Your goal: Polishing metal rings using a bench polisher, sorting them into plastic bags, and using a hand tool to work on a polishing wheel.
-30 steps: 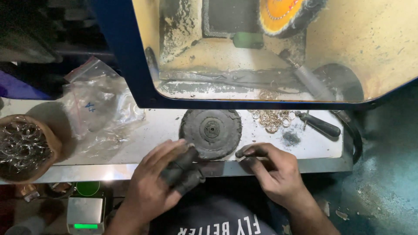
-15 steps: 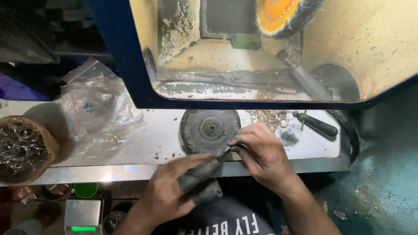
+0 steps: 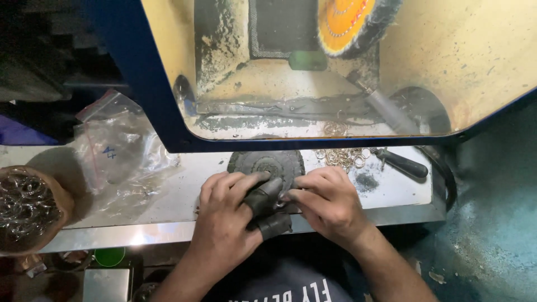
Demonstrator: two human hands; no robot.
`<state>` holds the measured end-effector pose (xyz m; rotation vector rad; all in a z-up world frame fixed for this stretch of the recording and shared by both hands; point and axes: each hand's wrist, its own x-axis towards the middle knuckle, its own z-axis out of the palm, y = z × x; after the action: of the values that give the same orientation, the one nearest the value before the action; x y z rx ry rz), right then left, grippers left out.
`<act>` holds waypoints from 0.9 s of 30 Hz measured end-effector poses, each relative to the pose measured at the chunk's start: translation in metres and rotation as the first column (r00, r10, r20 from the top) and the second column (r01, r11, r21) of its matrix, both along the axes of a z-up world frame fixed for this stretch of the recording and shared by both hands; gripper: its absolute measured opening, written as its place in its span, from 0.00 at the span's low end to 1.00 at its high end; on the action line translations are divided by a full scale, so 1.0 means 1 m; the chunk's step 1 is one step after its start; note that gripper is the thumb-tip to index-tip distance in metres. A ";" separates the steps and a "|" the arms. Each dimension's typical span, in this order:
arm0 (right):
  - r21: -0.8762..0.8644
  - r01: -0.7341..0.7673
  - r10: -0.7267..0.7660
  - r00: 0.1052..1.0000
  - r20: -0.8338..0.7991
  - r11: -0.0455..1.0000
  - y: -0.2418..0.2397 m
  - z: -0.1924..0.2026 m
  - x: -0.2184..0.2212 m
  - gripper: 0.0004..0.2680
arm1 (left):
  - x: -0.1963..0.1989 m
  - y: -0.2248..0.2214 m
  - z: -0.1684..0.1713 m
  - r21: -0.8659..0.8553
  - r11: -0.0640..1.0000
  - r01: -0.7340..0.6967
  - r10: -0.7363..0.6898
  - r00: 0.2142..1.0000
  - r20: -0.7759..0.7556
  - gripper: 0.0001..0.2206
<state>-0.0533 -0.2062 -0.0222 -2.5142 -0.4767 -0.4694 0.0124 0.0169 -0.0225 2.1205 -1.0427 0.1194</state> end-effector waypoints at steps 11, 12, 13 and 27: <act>-0.020 0.034 -0.033 0.996 0.083 0.999 0.004 0.016 -0.001 0.02 | 0.005 -0.016 0.012 0.033 0.999 0.040 -0.035 0.988 -0.148 0.10; -0.022 0.034 -0.032 0.996 0.089 0.999 0.006 0.021 0.000 0.01 | 0.004 -0.016 0.013 0.029 0.999 0.044 -0.039 0.988 -0.149 0.09; -0.033 0.035 -0.031 0.993 0.114 0.999 0.006 0.024 0.000 0.01 | 0.003 -0.015 0.010 0.017 0.999 0.043 -0.040 0.991 -0.124 0.09; 0.074 0.174 -0.176 0.984 0.020 0.982 -0.001 0.016 -0.010 0.10 | 0.005 -0.022 -0.033 -0.057 0.996 0.070 -0.075 0.994 -0.079 0.23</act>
<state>-0.0630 -0.2073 -0.0064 -2.4936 -0.2446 -0.5765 0.0171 -0.0050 -0.0550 2.0197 -1.0556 0.0262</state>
